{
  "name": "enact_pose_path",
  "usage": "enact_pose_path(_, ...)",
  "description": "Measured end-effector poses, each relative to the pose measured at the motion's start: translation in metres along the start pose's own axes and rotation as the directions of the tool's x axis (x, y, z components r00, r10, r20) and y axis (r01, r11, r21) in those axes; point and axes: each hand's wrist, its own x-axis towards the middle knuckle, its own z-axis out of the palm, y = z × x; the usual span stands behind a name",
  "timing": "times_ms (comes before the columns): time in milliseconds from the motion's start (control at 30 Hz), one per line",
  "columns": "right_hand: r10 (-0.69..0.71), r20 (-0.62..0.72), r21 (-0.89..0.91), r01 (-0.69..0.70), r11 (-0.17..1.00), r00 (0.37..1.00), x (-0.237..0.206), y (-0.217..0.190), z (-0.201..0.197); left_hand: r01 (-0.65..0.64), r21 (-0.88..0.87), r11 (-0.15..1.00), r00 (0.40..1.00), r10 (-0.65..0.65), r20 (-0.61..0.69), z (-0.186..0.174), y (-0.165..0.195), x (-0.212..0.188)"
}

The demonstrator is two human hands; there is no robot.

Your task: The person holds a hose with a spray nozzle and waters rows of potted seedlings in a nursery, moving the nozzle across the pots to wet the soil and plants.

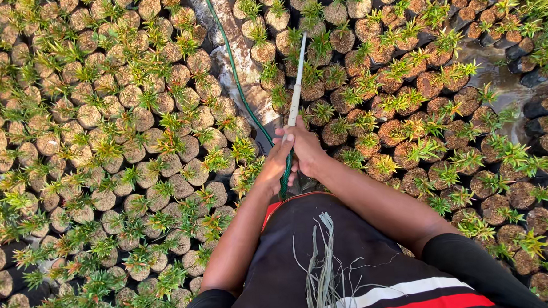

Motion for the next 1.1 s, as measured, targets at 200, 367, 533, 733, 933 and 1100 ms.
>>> enact_pose_path(200, 0.102, -0.023, -0.079, -0.104, 0.991, 0.994, 0.007, -0.009, 0.014, -0.112, -0.067, 0.991, 0.991, 0.116, 0.064, -0.023, -0.002, 0.012)
enact_pose_path(367, 0.042, -0.02, 0.186, -0.038, 0.982, 0.999, 0.013, -0.002, 0.025, -0.159, 0.094, 0.983, 0.961, 0.132, 0.245, -0.076, -0.043, 0.017)
enact_pose_path(533, 0.066, -0.051, 0.384, -0.041, 0.922, 0.997, 0.015, -0.002, 0.025, -0.108, 0.327, 0.939, 0.932, -0.018, 0.361, -0.115, -0.103, 0.013)
enact_pose_path(733, 0.066, -0.055, 0.554, -0.024, 0.832, 0.996, 0.018, -0.014, 0.025, -0.276, 0.428, 0.861, 0.959, 0.215, 0.186, -0.127, -0.114, 0.031)
enact_pose_path(933, -0.012, -0.049, 0.712, 0.043, 0.701, 0.999, 0.028, -0.034, 0.014, -0.417, 0.735, 0.534, 0.757, 0.652, -0.044, -0.135, -0.043, 0.035)
enact_pose_path(1100, -0.035, -0.049, 0.775, 0.06, 0.63, 0.998, 0.037, -0.044, 0.016, -0.487, 0.869, 0.093, 0.483, 0.857, 0.179, -0.147, 0.032, 0.025)
